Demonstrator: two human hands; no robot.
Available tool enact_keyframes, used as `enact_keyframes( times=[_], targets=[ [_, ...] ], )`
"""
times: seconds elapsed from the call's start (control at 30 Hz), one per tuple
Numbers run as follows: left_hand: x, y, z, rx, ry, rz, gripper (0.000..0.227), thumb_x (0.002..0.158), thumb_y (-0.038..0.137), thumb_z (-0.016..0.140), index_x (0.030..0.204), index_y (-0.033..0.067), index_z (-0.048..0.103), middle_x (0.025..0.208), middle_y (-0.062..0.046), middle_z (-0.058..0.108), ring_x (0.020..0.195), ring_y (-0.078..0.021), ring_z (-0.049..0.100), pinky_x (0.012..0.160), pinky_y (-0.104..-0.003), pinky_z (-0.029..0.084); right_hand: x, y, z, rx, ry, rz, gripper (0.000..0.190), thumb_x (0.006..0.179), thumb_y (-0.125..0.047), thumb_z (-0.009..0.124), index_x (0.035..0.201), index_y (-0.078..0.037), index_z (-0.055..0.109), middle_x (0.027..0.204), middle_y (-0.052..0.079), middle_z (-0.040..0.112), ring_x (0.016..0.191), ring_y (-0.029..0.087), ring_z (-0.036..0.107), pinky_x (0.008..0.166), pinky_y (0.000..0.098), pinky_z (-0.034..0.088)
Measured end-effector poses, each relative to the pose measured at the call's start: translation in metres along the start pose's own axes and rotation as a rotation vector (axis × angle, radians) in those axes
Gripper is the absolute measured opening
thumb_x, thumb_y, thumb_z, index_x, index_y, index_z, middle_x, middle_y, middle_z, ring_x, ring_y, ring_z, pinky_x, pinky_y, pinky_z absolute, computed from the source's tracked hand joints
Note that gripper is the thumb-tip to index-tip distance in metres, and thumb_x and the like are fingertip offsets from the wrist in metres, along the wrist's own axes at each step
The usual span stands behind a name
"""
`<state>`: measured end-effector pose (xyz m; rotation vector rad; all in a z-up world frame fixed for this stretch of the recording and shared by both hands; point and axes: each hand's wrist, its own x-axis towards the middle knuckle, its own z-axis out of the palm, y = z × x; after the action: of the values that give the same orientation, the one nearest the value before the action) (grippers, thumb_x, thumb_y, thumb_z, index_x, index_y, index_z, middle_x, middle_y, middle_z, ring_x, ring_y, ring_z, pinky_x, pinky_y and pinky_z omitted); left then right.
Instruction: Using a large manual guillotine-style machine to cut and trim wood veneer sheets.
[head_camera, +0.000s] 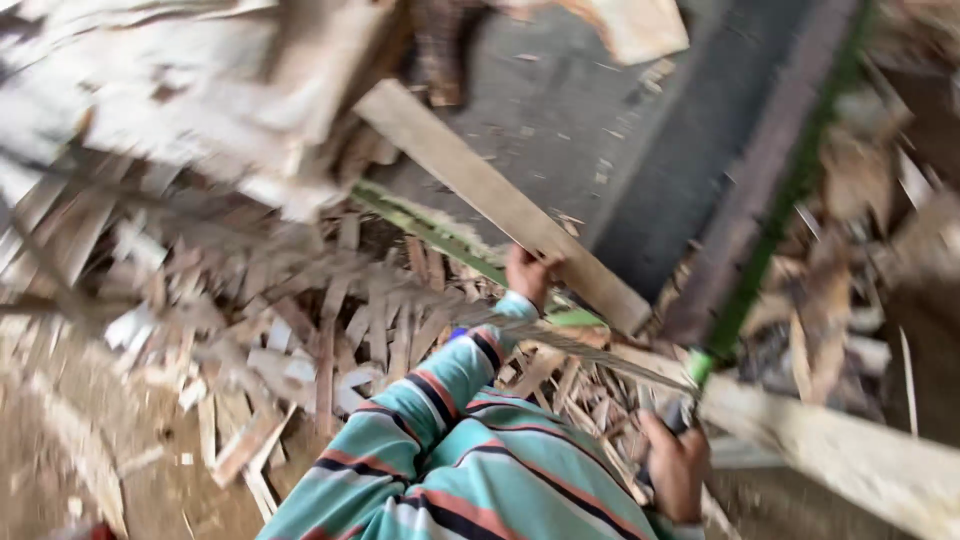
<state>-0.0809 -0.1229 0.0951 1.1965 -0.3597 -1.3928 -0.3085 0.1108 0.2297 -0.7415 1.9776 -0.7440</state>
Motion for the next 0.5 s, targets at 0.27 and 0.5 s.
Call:
enact_keyframes(
  times=[0.27,0.5],
  targets=[
    [-0.028,0.096,-0.094,-0.058,0.025,0.090,0.044,0.082,-0.002,0.072,0.123,-0.0015,0.056,0.113,-0.018,0.069,0.097,-0.0336,0.071,0.087,-0.052,0.063,0.045,0.055,-0.009,0.162,-0.029,0.004,0.017,0.085,-0.011,0.073,0.086,0.003,0.064,0.060,0.013,0.059,0.044,0.025,0.055,0.046,0.0392,0.045],
    [0.074,0.192,-0.163,-0.018,0.046,0.255,0.038,0.098,0.007,0.069,0.133,-0.0022,0.055,0.110,-0.015,0.063,0.091,-0.0274,0.064,0.078,-0.041,0.057,0.030,0.042,-0.007,0.082,0.082,0.070,0.014,0.086,-0.009,0.074,0.091,0.000,0.065,0.061,0.015,0.060,0.049,0.024,0.055,0.050,0.0377,0.043]
  ],
)
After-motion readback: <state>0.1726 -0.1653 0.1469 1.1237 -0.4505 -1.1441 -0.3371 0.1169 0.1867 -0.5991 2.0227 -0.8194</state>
